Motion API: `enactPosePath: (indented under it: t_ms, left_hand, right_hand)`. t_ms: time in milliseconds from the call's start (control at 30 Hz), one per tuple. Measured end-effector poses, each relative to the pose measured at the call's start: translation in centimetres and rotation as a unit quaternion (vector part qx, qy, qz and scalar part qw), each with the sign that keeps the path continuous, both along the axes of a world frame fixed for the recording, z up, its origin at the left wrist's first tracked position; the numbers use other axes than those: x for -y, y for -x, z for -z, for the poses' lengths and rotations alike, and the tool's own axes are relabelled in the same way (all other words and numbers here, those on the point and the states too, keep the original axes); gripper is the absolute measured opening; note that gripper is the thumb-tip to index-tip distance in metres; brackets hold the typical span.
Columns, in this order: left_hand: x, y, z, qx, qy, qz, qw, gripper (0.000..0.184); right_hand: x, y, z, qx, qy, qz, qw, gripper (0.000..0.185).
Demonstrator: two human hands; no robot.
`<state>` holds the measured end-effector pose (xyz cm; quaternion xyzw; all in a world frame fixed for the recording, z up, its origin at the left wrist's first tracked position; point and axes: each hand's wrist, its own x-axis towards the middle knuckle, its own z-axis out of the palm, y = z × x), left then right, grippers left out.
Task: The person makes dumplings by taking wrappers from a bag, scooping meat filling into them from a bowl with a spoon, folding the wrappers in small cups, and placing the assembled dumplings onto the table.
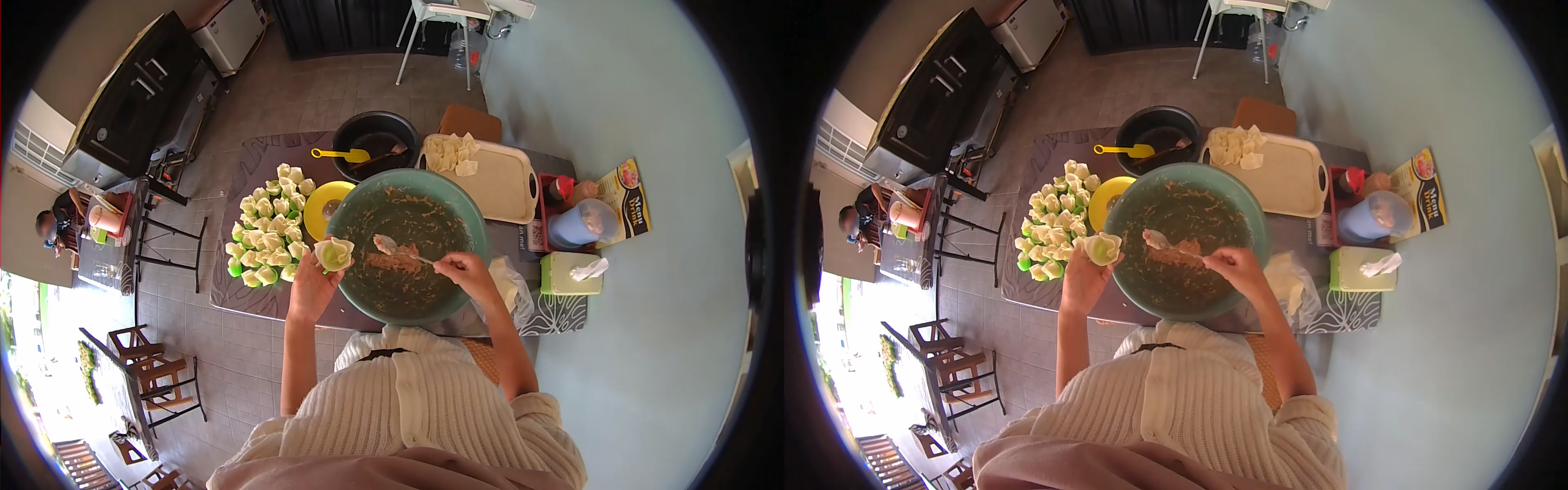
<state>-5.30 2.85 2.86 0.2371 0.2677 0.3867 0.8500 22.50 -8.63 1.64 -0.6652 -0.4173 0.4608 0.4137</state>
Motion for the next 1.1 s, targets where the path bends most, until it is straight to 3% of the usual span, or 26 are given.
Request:
enactPosePath:
  t_ms: [167, 367, 467, 633, 667, 733, 933, 1000, 1100]
  left_hand:
    - [0.0, -1.4, 0.4, -0.004, 0.005, 0.029, 1.000, 0.047]
    - [0.9, -2.6, -0.7, 0.005, 0.003, 0.070, 0.998, 0.046]
    - [1.3, -3.1, -0.9, 0.004, -0.012, 0.091, 0.996, 0.046]
    - [1.9, -3.6, -0.5, 0.016, -0.016, 0.114, 0.993, 0.044]
    - [2.0, -3.8, -0.6, 0.019, -0.022, 0.127, 0.991, 0.049]
    - [2.2, -4.1, -0.9, 0.023, -0.027, 0.139, 0.990, 0.055]
    - [2.6, -4.6, -1.2, 0.026, -0.031, 0.174, 0.984, 0.062]
    - [2.6, -4.8, -1.6, 0.090, 0.013, 0.191, 0.977, 0.044]
    - [2.8, -4.6, -1.7, 0.089, -0.056, 0.206, 0.973, 0.048]
  right_hand:
    - [1.9, -1.1, -3.3, -0.026, -0.055, 0.016, 0.998, 0.018]
    - [2.9, -1.5, -6.6, 0.006, -0.072, 0.030, 0.997, 0.015]
    - [2.9, -0.9, -8.3, 0.038, -0.135, 0.033, 0.990, 0.013]
    - [2.8, 0.2, -10.9, 0.275, -0.207, 0.009, 0.939, 0.008]
    - [2.7, 0.3, -11.1, 0.276, -0.207, 0.009, 0.939, 0.008]
    - [2.6, 0.5, -11.4, 0.410, -0.265, -0.018, 0.873, 0.007]
    - [2.6, 1.5, -12.9, 0.500, -0.279, -0.081, 0.816, 0.009]
    - [2.7, 1.8, -12.7, 0.516, -0.262, -0.082, 0.812, 0.009]
    - [3.0, 2.1, -12.3, 0.523, -0.237, -0.079, 0.815, 0.009]
